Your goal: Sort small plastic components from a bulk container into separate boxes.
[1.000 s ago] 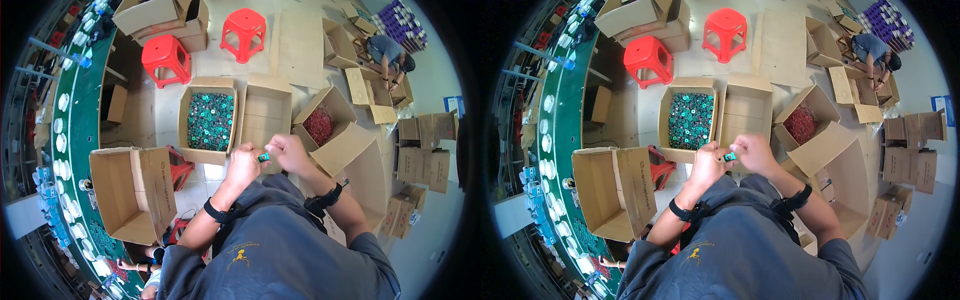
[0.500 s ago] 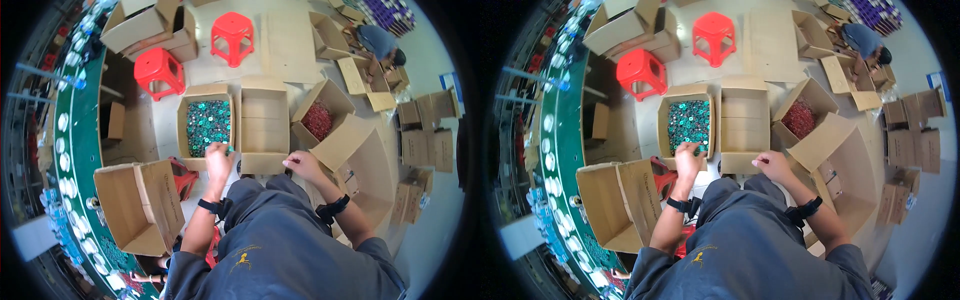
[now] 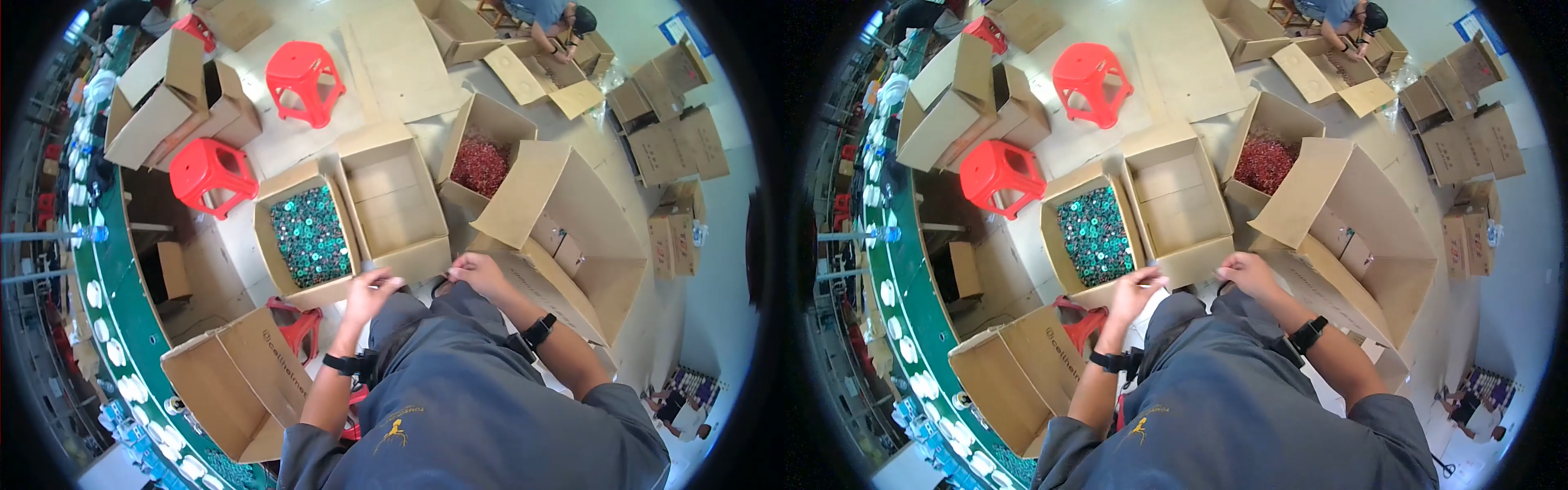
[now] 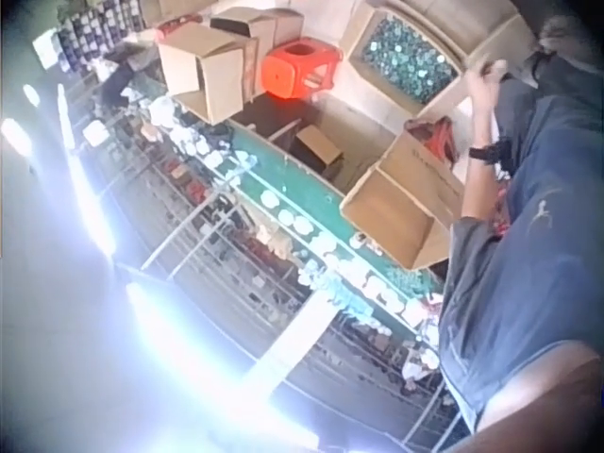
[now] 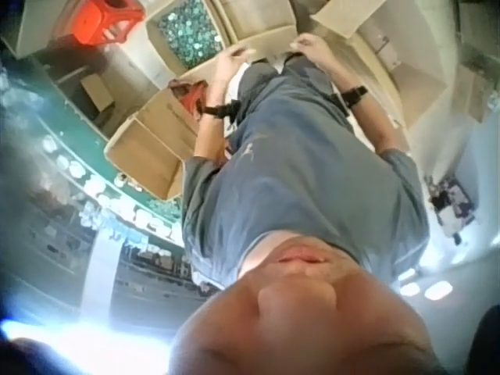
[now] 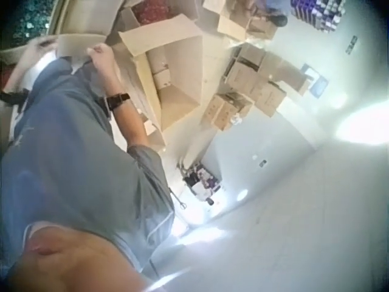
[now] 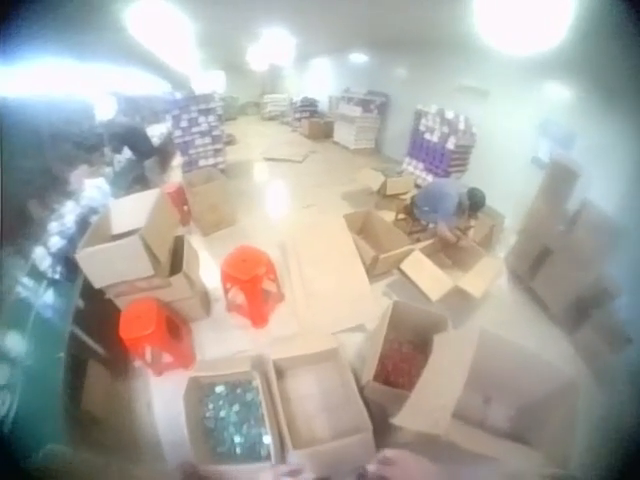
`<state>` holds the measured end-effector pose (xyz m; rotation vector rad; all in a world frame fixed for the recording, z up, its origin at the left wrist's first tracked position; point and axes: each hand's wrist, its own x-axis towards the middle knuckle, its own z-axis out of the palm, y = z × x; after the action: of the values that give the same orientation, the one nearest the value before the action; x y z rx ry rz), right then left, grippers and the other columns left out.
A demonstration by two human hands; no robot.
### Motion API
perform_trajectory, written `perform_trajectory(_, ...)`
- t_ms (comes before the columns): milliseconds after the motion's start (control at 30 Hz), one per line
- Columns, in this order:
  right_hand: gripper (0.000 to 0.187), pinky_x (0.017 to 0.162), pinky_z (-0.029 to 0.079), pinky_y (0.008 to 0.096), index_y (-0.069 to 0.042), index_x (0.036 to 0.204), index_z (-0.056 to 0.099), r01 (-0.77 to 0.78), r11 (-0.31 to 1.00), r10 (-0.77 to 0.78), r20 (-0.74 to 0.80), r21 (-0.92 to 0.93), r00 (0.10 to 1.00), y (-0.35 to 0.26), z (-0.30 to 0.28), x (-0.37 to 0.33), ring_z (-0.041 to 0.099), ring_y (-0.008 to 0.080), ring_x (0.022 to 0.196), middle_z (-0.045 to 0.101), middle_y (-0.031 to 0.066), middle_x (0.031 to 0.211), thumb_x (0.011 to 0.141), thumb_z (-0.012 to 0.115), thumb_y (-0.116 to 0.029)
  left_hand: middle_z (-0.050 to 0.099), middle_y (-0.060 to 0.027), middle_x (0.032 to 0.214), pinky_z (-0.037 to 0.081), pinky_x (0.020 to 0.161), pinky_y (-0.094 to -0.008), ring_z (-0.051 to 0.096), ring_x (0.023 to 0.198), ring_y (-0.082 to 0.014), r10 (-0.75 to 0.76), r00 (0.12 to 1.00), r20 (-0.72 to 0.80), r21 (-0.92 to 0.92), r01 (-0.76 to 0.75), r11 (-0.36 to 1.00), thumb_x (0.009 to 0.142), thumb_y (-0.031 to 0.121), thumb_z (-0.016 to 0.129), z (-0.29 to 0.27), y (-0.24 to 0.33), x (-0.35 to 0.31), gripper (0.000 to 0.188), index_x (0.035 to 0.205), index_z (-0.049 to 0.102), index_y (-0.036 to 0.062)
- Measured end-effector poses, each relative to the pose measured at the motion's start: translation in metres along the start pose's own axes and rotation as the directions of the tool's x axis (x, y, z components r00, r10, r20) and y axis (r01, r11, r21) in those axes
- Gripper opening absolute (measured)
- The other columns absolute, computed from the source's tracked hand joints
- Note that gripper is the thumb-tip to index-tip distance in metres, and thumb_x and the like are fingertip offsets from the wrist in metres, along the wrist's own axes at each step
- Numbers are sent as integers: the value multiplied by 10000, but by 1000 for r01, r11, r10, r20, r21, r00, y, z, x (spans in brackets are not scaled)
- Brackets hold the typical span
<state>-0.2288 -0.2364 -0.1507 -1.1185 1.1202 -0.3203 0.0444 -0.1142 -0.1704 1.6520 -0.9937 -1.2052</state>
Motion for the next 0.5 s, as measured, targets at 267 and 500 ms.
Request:
perform_trajectory(267,80,489,436,244,-43,869,646,4,943,111,-325,333,939,-70,-15,73,572,81,578,674,43,758,897,701,-94,750,-152,966,583,774,-332,733,862,-197,-68,972,-224,121,97,988,887,192,767,20,26,-24,399,1207,670,-27)
perform_trajectory(500,383,652,552,344,-6,1155,624,46,995,12,-561,89,828,-49,-98,66,647,194,780,673,113,975,879,749,-240,714,-127,747,527,648,-323,634,637,-156,-65,963,-261,472,186,862,877,200,761,6,-4,-63,244,966,736,-26)
